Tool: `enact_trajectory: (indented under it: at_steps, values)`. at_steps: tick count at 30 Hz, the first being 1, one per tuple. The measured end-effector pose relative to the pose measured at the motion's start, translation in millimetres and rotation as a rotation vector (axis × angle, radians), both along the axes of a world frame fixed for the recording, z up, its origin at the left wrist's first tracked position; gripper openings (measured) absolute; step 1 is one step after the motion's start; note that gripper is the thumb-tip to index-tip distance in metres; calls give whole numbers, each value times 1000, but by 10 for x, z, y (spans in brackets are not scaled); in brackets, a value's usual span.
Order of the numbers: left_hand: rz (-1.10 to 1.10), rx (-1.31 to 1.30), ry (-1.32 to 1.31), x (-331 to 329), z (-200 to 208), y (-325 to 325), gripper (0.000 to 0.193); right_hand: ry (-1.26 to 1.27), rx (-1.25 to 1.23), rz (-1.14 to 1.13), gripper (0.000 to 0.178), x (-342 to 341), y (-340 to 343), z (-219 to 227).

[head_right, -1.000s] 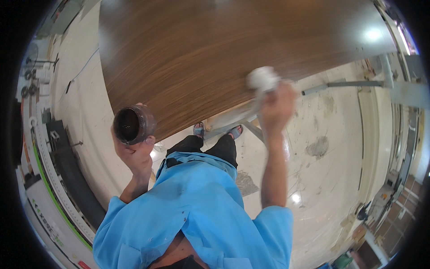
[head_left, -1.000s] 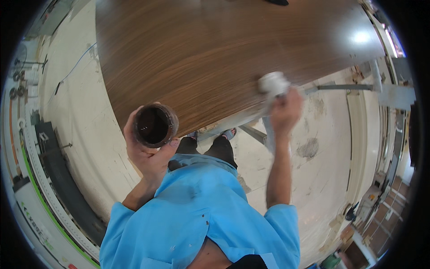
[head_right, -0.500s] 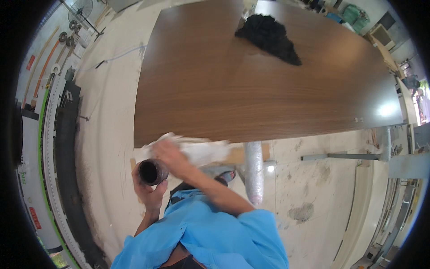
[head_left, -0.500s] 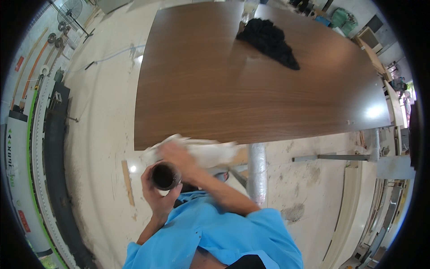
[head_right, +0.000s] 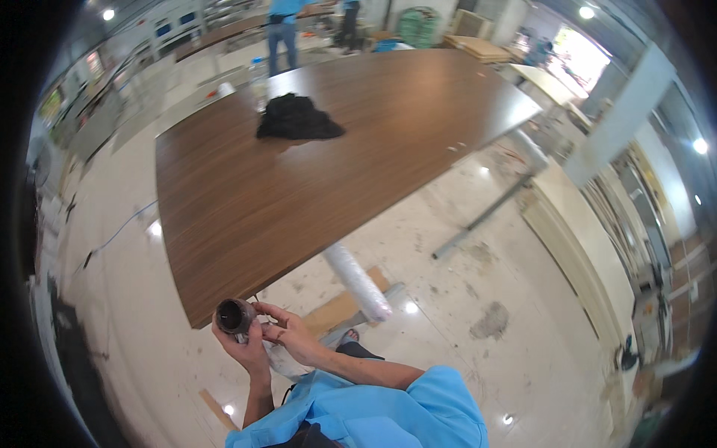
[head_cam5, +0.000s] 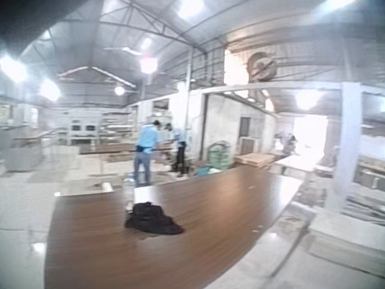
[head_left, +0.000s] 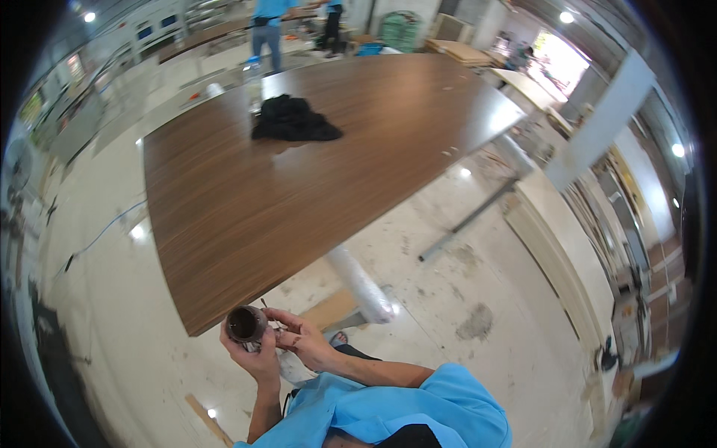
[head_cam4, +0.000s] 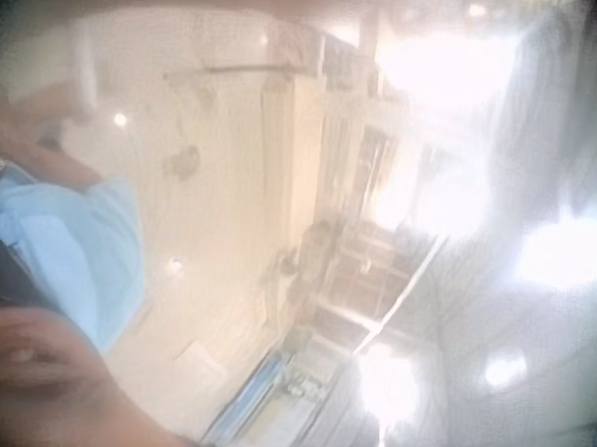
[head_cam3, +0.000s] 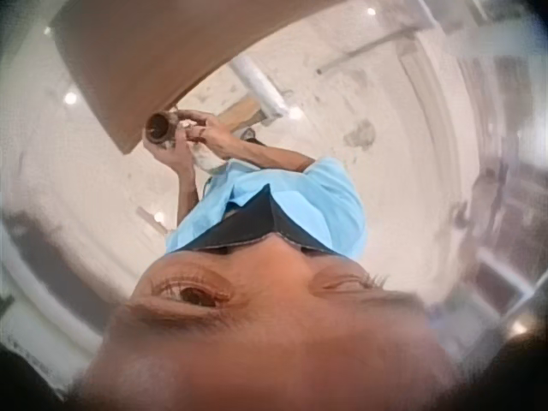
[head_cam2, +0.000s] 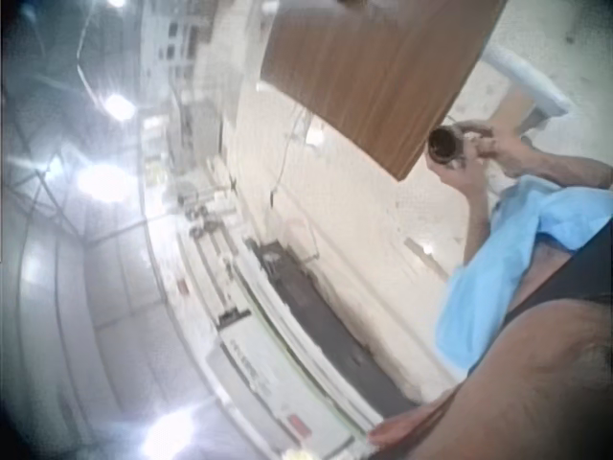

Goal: The person applies a dark liquid finish to the edges of a large wooden tabletop using a small brush and a cloth. They repeatedly dip the brush into a container, apply the finish along the edges, and wipe the surface with a cloth.

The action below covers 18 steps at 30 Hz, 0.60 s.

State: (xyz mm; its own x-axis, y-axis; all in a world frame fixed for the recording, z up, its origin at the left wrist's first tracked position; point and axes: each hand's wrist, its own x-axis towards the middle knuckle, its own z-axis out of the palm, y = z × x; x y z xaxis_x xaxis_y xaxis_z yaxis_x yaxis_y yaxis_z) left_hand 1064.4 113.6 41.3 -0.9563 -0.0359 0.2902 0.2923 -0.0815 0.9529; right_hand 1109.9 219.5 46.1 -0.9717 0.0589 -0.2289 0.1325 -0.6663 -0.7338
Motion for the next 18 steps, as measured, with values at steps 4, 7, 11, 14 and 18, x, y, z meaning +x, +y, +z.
enact_trajectory:
  at_steps: [4, 7, 11, 14, 18]
  values:
    - [-149, 17, -1, 4, 23, 287, 68, 69, -119, -114, 52, 307, 315, -3]
    - [-235, 13, 10, 43, 18, 512, 67, 99, 26, -192, 44, 475, 666, -55]
    - [-275, -37, 42, 68, 37, 874, 69, 117, 257, -370, 29, 585, 1244, 13]
    - [-272, -24, 33, 121, 80, 1293, 72, 124, 390, -484, 18, 712, 1773, 170]
    - [-307, -48, -19, 225, 151, 1911, 69, 63, 792, -480, 17, 818, 2530, 354]
